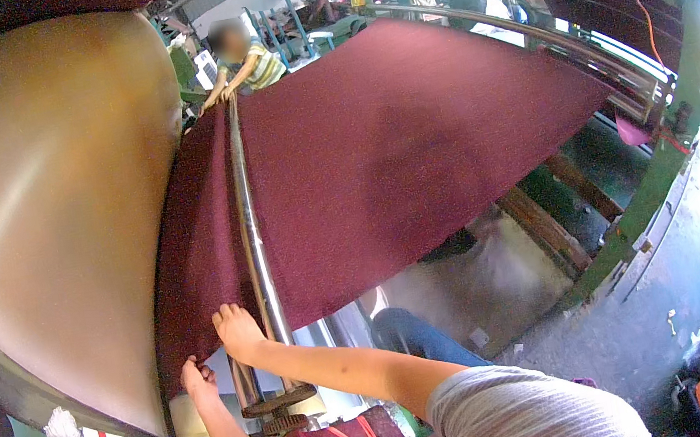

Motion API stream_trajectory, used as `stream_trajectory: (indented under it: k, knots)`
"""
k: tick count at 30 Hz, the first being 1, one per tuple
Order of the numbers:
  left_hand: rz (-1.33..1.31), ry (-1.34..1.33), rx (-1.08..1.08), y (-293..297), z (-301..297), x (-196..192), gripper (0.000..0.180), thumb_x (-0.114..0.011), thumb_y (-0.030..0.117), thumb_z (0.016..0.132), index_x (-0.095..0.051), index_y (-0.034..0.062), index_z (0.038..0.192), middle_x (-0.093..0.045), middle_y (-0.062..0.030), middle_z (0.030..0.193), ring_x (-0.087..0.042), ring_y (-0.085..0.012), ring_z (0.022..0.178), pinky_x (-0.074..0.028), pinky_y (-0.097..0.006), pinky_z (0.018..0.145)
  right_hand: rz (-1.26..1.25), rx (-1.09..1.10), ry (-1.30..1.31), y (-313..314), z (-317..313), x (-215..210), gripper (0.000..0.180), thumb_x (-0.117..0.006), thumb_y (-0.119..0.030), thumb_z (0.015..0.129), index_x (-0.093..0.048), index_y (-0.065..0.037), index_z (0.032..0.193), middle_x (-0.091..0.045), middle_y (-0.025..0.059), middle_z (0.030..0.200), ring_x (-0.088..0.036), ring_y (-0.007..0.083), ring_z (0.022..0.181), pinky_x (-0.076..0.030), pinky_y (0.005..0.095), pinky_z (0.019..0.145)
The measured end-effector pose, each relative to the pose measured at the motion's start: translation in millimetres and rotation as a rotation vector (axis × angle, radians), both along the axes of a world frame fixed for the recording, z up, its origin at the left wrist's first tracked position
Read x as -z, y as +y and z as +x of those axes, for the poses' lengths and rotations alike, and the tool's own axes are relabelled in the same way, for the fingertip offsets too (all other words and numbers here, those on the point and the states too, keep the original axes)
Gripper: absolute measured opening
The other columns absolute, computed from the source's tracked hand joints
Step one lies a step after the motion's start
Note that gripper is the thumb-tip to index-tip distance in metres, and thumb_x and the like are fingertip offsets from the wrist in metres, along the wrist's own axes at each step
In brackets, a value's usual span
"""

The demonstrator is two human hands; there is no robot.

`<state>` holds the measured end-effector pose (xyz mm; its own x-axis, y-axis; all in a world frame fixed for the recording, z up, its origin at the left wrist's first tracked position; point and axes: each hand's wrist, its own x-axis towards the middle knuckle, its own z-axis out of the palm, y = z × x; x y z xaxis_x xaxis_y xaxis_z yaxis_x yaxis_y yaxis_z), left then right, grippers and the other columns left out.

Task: The person applies adhesive tape to the edge of a maroon fabric sheet as it feeds through a machine. They repeatedly pull tape from a roll and press it along the fabric edge to secure it.

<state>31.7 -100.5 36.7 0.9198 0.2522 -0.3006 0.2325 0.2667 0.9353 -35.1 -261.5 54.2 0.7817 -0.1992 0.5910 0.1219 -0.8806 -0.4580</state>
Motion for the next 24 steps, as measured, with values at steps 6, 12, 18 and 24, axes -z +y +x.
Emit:
stream_trajectory:
  k: [6, 12, 18, 24]
  knots:
    - [-0.019, 0.073, -0.171, 5.7, 8.1, 5.4, 0.011, -0.049, 0.014, 0.084, -0.059, 0.0092, 0.082, -0.053, -0.0014, 0.062, -0.044, -0.0118, 0.045, -0.033, -0.024, 0.038, -0.113, -0.339, -0.056, 11.8, 0.2, 5.2, 0.018, -0.057, -0.006, 0.067, -0.056, 0.0, 0.084, -0.057, 0.0135, 0.086, -0.056, 0.0278, 0.086, -0.046, 0.0353, 0.081]
    - [-0.012, -0.056, 0.334, -5.9, 3.9, 8.3, 0.017, -0.042, 0.008, 0.084, -0.06, 0.0058, 0.084, -0.055, -0.003, 0.066, -0.048, -0.0131, 0.05, -0.039, -0.024, 0.045, -0.066, -0.428, -0.116, 14.4, 3.7, 3.9, 0.021, -0.061, -0.007, 0.064, -0.057, 0.001, 0.083, -0.057, 0.0139, 0.085, -0.056, 0.0283, 0.086, -0.045, 0.0357, 0.081]
    - [-0.047, -0.049, 0.153, 17.5, 14.3, 15.7, 0.011, -0.042, 0.009, 0.082, -0.052, 0.01, 0.078, -0.045, -0.002, 0.056, -0.037, -0.0104, 0.042, -0.028, -0.025, 0.036, -0.021, -0.007, 0.012, -1.0, -9.9, -14.6, 0.03, -0.065, -0.013, 0.063, -0.055, -0.002, 0.09, -0.055, 0.0118, 0.09, -0.053, 0.0271, 0.089, -0.043, 0.0346, 0.078]
    - [-0.058, 0.051, -0.004, 27.6, 23.8, 24.2, 0.007, -0.047, 0.018, 0.084, -0.053, 0.0139, 0.083, -0.046, 0.0016, 0.058, -0.041, -0.0129, 0.043, -0.031, -0.025, 0.038, -0.171, -0.187, 0.063, 7.2, -2.5, -1.0, 0.018, -0.055, -0.01, 0.073, -0.057, -0.004, 0.09, -0.058, 0.0112, 0.091, -0.055, 0.0253, 0.092, -0.045, 0.034, 0.081]
